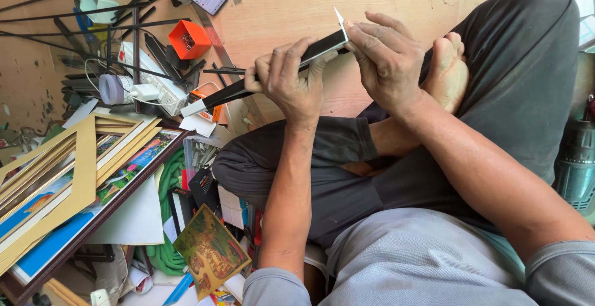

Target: Assemble a picture frame by adding backing, corners, and staples.

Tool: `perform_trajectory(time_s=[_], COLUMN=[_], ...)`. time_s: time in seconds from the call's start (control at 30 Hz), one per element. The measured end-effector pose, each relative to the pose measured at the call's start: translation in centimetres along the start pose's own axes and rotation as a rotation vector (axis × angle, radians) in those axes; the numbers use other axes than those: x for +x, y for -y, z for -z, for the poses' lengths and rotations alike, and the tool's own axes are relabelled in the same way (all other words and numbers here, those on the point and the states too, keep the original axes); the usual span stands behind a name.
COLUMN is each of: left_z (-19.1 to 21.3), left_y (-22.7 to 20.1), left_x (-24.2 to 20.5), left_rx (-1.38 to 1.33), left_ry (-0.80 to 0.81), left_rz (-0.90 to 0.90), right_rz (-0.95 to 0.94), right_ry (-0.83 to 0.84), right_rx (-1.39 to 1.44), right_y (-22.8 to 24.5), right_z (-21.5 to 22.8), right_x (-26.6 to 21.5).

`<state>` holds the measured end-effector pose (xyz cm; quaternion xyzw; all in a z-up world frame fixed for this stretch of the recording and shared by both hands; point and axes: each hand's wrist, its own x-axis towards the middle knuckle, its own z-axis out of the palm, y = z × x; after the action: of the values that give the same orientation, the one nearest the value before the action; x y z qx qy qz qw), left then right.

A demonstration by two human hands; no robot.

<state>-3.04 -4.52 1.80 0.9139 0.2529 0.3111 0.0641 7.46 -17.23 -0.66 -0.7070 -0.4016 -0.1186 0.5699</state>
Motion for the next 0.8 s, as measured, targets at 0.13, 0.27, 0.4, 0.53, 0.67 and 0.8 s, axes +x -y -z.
perform_trajectory(time_s=[0.13,0.27,0.4,0.53,0.67,0.8], left_z=[-0.1,0.5,0.8,1.7,2.2,2.7], left_y=[0.1,-0.2,-0.1,0.1,-0.5,-0.7], left_x=[-0.4,-0.6,-0.9,-1.7,-2.0,-2.4], left_rx=[-0.005,-0.004,-0.02,-0.023,-0.086,-0.114], left_ry=[-0.02,-0.012,-0.012,-0.006,-0.05,-0.076], left_rz=[-0.021,-0.012,-0.004,-0.004,0.013,0.031], right_rz=[-0.046,-0.047,-0.041,-0.012,0.033,0.031], right_ry=[-0.011,0.019,0.093,0.208,0.298,0.352], right_rx=[0.061,0.083,0.112,0.097,0.054,0.052], right_y=[0.5,0.2,0.1,1.0,1.4,1.5], right_z=[0.1,0.2,0.6,1.7,2.2,2.3], right_x=[-0.3,-0.4,-0.4,0.1,0.2,0.0])
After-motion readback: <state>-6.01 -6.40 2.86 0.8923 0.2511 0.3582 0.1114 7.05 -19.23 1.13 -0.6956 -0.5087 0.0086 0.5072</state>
